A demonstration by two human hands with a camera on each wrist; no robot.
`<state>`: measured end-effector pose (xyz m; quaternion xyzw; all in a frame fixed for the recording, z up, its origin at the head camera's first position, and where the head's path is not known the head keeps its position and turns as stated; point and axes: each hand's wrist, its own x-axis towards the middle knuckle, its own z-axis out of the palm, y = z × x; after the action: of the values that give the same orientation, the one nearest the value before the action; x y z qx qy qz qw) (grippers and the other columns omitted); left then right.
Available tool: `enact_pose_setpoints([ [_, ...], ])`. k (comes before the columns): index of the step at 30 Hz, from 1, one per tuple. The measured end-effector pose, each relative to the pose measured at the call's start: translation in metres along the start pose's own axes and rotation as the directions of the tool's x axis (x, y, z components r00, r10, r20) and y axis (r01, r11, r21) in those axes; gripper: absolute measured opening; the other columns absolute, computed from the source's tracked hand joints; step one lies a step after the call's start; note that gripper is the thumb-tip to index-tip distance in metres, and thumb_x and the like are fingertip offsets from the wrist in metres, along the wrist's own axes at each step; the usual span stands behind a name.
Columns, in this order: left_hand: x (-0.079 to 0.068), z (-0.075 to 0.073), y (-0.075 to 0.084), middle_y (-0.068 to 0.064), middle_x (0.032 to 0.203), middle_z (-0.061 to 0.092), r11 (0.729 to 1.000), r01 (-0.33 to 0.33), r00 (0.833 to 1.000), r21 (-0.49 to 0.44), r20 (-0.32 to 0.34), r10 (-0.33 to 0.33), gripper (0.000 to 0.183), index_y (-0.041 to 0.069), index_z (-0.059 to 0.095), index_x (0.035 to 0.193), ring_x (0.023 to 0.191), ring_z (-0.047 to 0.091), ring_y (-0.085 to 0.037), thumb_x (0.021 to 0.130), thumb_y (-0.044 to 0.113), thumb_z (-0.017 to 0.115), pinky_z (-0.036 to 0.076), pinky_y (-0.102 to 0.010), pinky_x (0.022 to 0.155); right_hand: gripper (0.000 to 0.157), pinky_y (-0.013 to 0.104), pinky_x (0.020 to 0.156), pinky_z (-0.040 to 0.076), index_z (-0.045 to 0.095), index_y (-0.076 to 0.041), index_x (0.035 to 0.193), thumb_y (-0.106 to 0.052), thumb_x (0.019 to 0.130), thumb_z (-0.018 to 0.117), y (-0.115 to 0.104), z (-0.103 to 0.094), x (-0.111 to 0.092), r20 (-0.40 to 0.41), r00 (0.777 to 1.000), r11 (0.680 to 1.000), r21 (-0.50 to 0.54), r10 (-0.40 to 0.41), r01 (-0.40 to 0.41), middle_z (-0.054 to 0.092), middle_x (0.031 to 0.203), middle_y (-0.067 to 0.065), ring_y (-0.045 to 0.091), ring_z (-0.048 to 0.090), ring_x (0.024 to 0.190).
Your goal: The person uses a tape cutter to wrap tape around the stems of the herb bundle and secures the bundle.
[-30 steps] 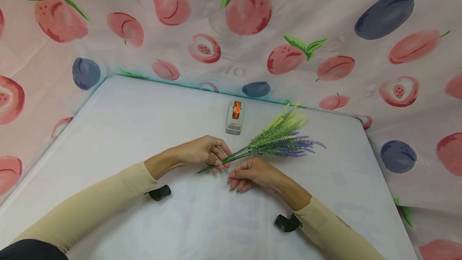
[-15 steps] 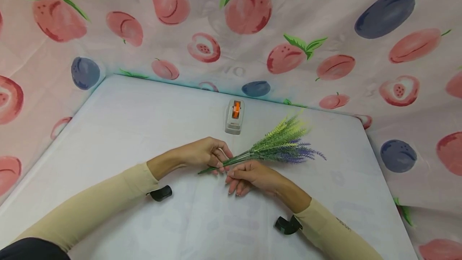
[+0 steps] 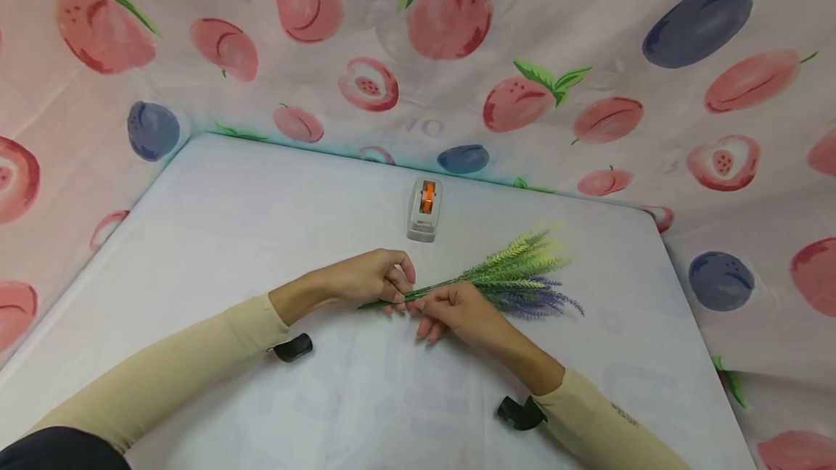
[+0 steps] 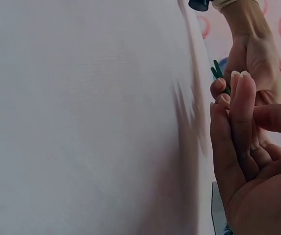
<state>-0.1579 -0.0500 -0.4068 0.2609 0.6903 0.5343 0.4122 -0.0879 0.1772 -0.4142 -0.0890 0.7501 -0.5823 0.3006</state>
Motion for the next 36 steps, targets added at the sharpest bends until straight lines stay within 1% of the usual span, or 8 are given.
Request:
enact_pose_setpoints([
  [12, -0.001, 0.001, 0.001, -0.023, 0.103, 0.074, 0.999, 0.020, 1.000, -0.043, -0.014, -0.021, 0.027, -0.007, 0.047, 0.117, 0.083, 0.070, -0.028, 0.093, -0.015, 0.057, 0.057, -0.032, 0.071, 0.031, 0.036, 0.073, 0.060, 0.071, 0.001, 0.116, -0.024, 0.106, 0.055, -0.014, -0.007, -0.004, -0.058, 0.998, 0.997, -0.074, -0.008, 0.004, 0.075, 0.082, 0.012, 0.031, 0.073, 0.072],
  [16, 0.000, 0.000, 0.001, -0.023, 0.103, 0.074, 0.999, 0.019, 1.000, -0.049, -0.012, -0.019, 0.031, -0.010, 0.044, 0.121, 0.084, 0.071, -0.029, 0.093, -0.014, 0.057, 0.057, -0.031, 0.071, 0.021, 0.034, 0.067, 0.059, 0.072, -0.006, 0.114, -0.018, 0.105, 0.058, -0.021, -0.009, -0.006, -0.109, 0.990, 0.972, -0.225, -0.088, 0.062, 0.075, 0.082, 0.010, 0.029, 0.073, 0.070],
  [19, 0.000, -0.001, 0.000, -0.023, 0.104, 0.074, 0.999, 0.005, 1.000, -0.053, -0.002, -0.005, 0.032, -0.012, 0.042, 0.123, 0.083, 0.070, -0.028, 0.094, -0.015, 0.055, 0.057, -0.030, 0.070, 0.014, 0.029, 0.058, 0.054, 0.076, -0.010, 0.108, -0.014, 0.100, 0.065, -0.024, -0.010, -0.006, -0.137, 0.962, 0.888, -0.432, -0.235, 0.155, 0.075, 0.084, 0.004, 0.020, 0.070, 0.065],
  [23, 0.001, -0.001, 0.000, -0.025, 0.104, 0.074, 0.998, -0.010, 1.000, -0.069, 0.010, 0.011, 0.032, -0.014, 0.040, 0.124, 0.080, 0.068, -0.026, 0.095, -0.016, 0.052, 0.055, -0.029, 0.069, 0.012, 0.022, 0.058, 0.048, 0.080, -0.014, 0.100, -0.008, 0.091, 0.076, -0.026, -0.011, -0.005, -0.110, 0.887, 0.686, -0.679, -0.449, 0.263, 0.071, 0.086, -0.005, 0.007, 0.060, 0.065],
  [25, 0.001, -0.001, 0.001, -0.026, 0.105, 0.073, 0.997, -0.011, 1.000, -0.077, 0.009, 0.012, 0.031, -0.014, 0.040, 0.123, 0.080, 0.067, -0.027, 0.095, -0.016, 0.052, 0.055, -0.028, 0.068, 0.014, 0.021, 0.059, 0.047, 0.082, -0.016, 0.099, -0.008, 0.088, 0.079, -0.025, -0.011, -0.004, -0.080, 0.855, 0.582, -0.764, -0.513, 0.278, 0.066, 0.085, -0.007, 0.005, 0.055, 0.067],
  [27, 0.001, -0.001, 0.000, -0.027, 0.104, 0.073, 0.996, -0.009, 1.000, -0.084, 0.005, 0.009, 0.031, -0.013, 0.040, 0.122, 0.080, 0.068, -0.027, 0.094, -0.016, 0.053, 0.054, -0.028, 0.068, 0.016, 0.021, 0.060, 0.046, 0.082, -0.018, 0.099, -0.009, 0.086, 0.081, -0.025, -0.010, -0.003, -0.053, 0.838, 0.506, -0.817, -0.543, 0.276, 0.062, 0.084, -0.006, 0.006, 0.055, 0.068],
  [29, 0.001, 0.000, 0.001, -0.027, 0.104, 0.073, 0.996, -0.014, 1.000, -0.087, 0.002, 0.014, 0.030, -0.012, 0.040, 0.121, 0.080, 0.068, -0.028, 0.094, -0.015, 0.054, 0.054, -0.029, 0.068, 0.017, 0.020, 0.060, 0.046, 0.082, -0.018, 0.100, -0.010, 0.084, 0.083, -0.024, -0.008, -0.001, -0.042, 0.828, 0.456, -0.850, -0.559, 0.265, 0.060, 0.084, -0.005, 0.007, 0.057, 0.069],
  [36, 0.000, 0.000, 0.001, -0.027, 0.105, 0.072, 0.996, -0.046, 0.999, -0.077, 0.011, 0.047, 0.028, -0.009, 0.041, 0.117, 0.083, 0.068, -0.031, 0.093, -0.017, 0.053, 0.054, -0.030, 0.070, 0.019, 0.020, 0.058, 0.041, 0.081, -0.024, 0.095, -0.020, 0.078, 0.090, -0.024, -0.007, 0.001, -0.038, 0.810, 0.348, -0.914, -0.585, 0.208, 0.056, 0.082, -0.008, 0.008, 0.049, 0.074],
])
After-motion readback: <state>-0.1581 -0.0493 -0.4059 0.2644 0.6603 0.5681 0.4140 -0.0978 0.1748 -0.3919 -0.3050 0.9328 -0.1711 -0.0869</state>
